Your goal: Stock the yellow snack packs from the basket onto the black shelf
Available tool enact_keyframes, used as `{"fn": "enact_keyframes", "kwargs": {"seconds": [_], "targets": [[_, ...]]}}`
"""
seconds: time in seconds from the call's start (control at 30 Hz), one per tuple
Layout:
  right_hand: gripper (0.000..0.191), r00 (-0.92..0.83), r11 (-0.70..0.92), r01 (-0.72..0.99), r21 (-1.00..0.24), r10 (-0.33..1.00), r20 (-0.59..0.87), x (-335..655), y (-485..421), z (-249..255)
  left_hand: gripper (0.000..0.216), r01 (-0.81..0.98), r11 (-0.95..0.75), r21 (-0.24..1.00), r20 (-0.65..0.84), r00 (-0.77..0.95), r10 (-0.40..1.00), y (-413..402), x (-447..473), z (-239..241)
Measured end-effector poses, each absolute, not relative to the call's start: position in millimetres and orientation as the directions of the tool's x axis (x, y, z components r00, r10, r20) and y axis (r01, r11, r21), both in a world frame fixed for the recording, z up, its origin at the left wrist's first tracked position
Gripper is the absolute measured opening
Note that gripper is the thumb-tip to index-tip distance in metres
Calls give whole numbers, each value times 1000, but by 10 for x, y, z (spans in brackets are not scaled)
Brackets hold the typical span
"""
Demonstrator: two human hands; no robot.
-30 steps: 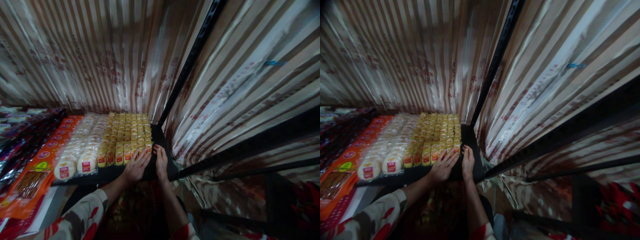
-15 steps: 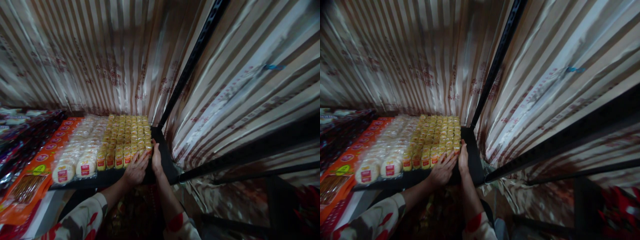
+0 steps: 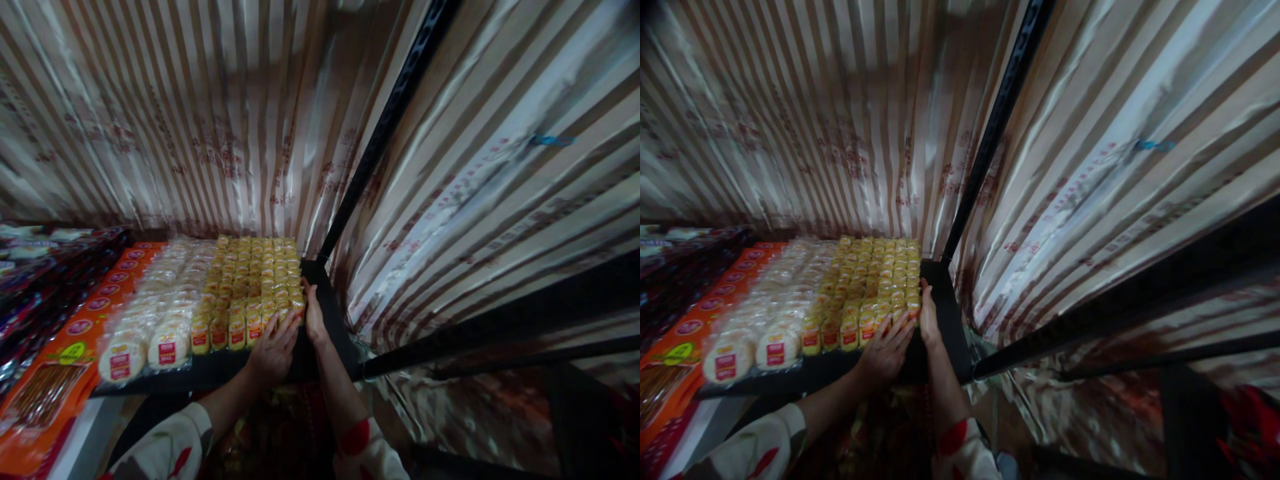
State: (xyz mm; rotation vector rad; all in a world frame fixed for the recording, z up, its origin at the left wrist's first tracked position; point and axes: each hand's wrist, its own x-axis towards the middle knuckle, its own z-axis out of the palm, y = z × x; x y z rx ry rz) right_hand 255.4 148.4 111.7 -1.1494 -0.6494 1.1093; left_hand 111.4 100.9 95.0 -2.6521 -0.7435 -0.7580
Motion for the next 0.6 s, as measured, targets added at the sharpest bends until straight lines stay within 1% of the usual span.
{"fn": "enact_keyframes", "kwargs": {"seconds": [0.07, 0.1, 0.23, 0.3, 0.43, 0.5, 0.6], "targets": [[69, 400, 14, -332, -943, 908, -127, 2562, 1542, 1141, 39, 540, -833, -120, 567, 726, 389, 1008, 1115, 961], [69, 378, 10, -345, -939, 917, -129, 2560, 1569, 1153, 39, 537, -835, -117, 567, 727, 388, 1008, 1116, 964], [69, 196, -22, -419, -908, 974, -115, 2568, 1630, 1196, 40, 539, -836, -106, 556, 729, 399, 1010, 1116, 964], [70, 195, -29, -433, -901, 973, -125, 2602, 1645, 1215, 40, 532, -840, -109, 549, 737, 395, 1012, 1116, 960], [73, 269, -35, -464, -885, 947, -178, 2650, 1719, 1283, 41, 532, -835, -139, 538, 748, 388, 1017, 1117, 953], [72, 248, -51, -473, -880, 950, -188, 2637, 1765, 1323, 42, 540, -826, -162, 525, 756, 391, 1022, 1117, 957], [67, 165, -74, -465, -882, 972, -168, 2634, 1808, 1356, 43, 537, -822, -189, 499, 774, 390, 1026, 1117, 977]]}}
